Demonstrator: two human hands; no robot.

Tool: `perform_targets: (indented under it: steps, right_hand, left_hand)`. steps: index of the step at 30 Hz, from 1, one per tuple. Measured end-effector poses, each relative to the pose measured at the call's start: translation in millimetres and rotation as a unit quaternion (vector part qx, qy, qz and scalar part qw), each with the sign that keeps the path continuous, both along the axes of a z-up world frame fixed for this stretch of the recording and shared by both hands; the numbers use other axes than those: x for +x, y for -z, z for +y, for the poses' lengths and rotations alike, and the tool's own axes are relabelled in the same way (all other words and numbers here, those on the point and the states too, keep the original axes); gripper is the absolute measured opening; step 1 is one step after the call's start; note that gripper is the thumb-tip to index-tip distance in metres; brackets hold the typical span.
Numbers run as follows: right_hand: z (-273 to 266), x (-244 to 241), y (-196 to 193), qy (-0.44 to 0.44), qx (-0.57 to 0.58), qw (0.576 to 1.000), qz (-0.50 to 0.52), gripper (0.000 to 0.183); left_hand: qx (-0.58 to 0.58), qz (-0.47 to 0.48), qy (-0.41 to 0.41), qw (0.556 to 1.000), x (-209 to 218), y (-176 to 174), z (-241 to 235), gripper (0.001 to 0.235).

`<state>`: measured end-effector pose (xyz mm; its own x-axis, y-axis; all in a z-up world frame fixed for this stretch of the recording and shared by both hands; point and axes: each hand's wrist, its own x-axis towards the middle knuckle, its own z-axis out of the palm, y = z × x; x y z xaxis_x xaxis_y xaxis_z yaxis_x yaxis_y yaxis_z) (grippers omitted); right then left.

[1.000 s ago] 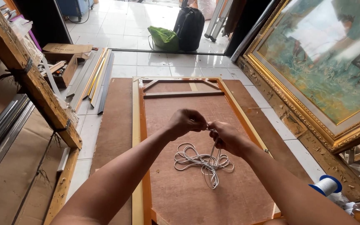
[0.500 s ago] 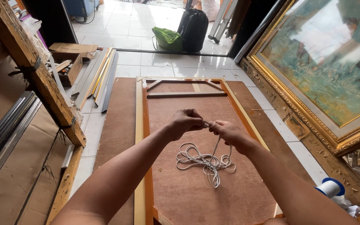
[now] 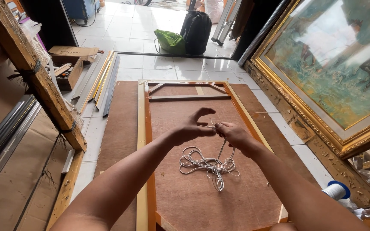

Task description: The person installs a hanging wire on the back of a wooden picture frame. They thread the wire through metal eyelets, tie knots, trim excess wire with scissors, and secure the wire with brown tape.

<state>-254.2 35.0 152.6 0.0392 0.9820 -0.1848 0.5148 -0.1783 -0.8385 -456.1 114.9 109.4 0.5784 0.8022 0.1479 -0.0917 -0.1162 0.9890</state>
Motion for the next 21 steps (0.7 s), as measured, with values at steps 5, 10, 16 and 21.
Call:
perform_targets:
  steps: [5, 10, 16, 21]
  right_hand:
    - [-11, -9, -14, -0.012, 0.006, 1.0, -0.006, 0.037]
    - [1, 8, 2, -0.012, 0.015, 1.0, 0.003, 0.038]
    - [6, 12, 13, -0.01, 0.006, 1.0, -0.003, 0.035]
    - [1, -4, 9, -0.02, -0.004, 1.0, -0.002, 0.033]
  left_hand:
    - [0.058, -0.005, 0.0, 0.998, 20, 29, 15, 0.066]
    - [0.056, 0.011, -0.037, 0.998, 0, 15, 13, 0.03]
    - [-0.008, -0.044, -0.005, 0.999, -13, 23, 16, 0.046]
    - [-0.034, -0.08, -0.029, 0.996, -11, 34, 22, 0.033]
